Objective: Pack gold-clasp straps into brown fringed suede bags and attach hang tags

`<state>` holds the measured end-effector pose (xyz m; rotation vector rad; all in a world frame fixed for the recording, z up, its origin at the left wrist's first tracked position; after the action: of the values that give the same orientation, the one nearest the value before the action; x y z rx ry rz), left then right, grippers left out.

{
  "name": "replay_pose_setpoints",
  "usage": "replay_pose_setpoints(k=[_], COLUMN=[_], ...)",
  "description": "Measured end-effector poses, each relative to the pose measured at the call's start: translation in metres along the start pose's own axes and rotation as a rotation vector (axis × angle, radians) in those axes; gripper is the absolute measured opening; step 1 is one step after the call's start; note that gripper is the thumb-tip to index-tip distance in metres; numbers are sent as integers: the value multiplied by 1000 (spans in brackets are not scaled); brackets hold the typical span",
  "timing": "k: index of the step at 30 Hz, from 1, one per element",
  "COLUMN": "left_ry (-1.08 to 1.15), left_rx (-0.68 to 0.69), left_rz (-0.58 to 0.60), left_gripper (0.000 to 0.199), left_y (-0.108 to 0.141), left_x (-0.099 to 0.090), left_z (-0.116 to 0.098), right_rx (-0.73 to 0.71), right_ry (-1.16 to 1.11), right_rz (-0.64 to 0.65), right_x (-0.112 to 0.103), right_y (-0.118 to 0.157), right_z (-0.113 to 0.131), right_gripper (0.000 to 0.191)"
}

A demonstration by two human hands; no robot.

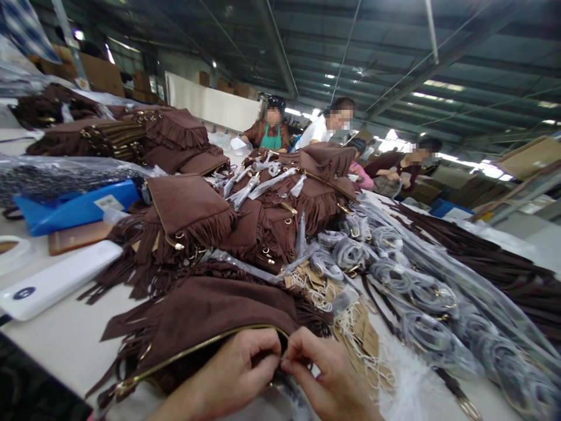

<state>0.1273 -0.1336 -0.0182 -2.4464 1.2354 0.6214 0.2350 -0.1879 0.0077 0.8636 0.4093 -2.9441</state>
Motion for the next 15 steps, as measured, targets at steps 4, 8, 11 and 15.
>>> replay_pose_setpoints(k=[4,8,11,15], left_ry=[-99,-160,-189,-220], left_rx=[112,150,175,125], left_rz=[28,30,4,-19], left_gripper=[14,15,16,17], left_y=[4,5,3,-3], left_x=[2,4,6,3], left_z=[-9,-8,-5,-4], right_rx=[-32,-54,-56,58], right_ry=[55,43,11,42], right_rz=[62,52,28,16], right_x=[6,11,12,0], right_y=[5,5,-1,-2], right_z=[4,3,3,0], right_gripper=[19,21,21,16])
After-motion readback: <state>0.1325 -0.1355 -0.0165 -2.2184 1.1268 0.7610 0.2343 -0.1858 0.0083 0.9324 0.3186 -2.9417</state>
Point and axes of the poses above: each hand's wrist, its own y-axis away from the middle knuckle, its own x-axis out of the palm, z = x × y, the point moved 7 cm from there along -y, towards the middle knuckle, and after that the axes turned 14 degrees about -y, right-handed, at the moved point
